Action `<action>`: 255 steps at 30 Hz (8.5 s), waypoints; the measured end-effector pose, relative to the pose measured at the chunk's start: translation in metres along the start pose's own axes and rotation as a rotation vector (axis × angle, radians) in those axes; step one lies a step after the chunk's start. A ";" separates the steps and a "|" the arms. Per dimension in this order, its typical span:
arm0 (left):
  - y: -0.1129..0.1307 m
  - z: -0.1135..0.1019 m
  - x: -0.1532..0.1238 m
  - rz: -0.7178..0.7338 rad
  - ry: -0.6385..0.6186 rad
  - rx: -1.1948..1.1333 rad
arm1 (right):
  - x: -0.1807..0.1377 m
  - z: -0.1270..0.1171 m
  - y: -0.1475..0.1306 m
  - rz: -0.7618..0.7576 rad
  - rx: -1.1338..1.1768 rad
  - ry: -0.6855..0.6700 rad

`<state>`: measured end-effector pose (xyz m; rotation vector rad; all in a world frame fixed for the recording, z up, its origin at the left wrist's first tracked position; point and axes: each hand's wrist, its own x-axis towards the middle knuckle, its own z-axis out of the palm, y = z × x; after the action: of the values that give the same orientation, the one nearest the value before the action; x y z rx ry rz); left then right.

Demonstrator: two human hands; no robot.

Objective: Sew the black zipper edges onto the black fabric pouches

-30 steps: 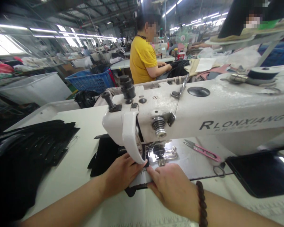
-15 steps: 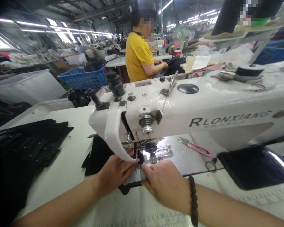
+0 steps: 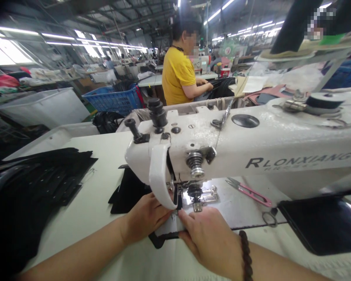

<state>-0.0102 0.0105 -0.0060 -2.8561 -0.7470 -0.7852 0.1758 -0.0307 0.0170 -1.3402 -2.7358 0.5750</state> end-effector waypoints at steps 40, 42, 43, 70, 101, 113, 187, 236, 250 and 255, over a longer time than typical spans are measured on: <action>-0.005 0.001 0.012 -0.069 -0.069 0.138 | 0.003 0.000 -0.001 0.014 -0.112 0.059; -0.005 0.000 0.013 -0.065 -0.077 0.156 | 0.004 -0.001 -0.001 0.022 -0.112 0.042; -0.005 0.000 0.014 -0.064 -0.083 0.164 | 0.004 -0.001 -0.001 0.024 -0.110 0.038; -0.027 -0.012 0.014 -0.160 -0.204 0.070 | 0.003 -0.001 0.001 0.004 -0.112 0.073; 0.022 -0.064 -0.003 -0.500 -0.270 -0.274 | 0.004 0.004 -0.007 -0.105 -0.134 0.083; 0.005 -0.033 0.004 -0.466 -0.321 -0.335 | 0.003 -0.003 -0.001 -0.127 -0.281 0.051; 0.111 -0.062 -0.045 -0.602 -0.047 -0.653 | -0.060 0.018 -0.044 -0.145 0.029 0.282; 0.132 -0.065 -0.044 -0.133 -0.072 -0.025 | -0.095 0.037 -0.055 -0.372 0.046 0.708; 0.135 -0.059 -0.055 -0.129 -0.193 -0.083 | -0.101 0.059 -0.046 -0.321 0.133 0.708; 0.135 -0.057 -0.055 -0.147 -0.226 -0.093 | -0.099 0.054 -0.050 -0.305 0.150 0.716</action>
<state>-0.0134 -0.1434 0.0219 -3.0364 -0.9814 -0.5303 0.1894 -0.1514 -0.0043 -0.8418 -2.1834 0.2088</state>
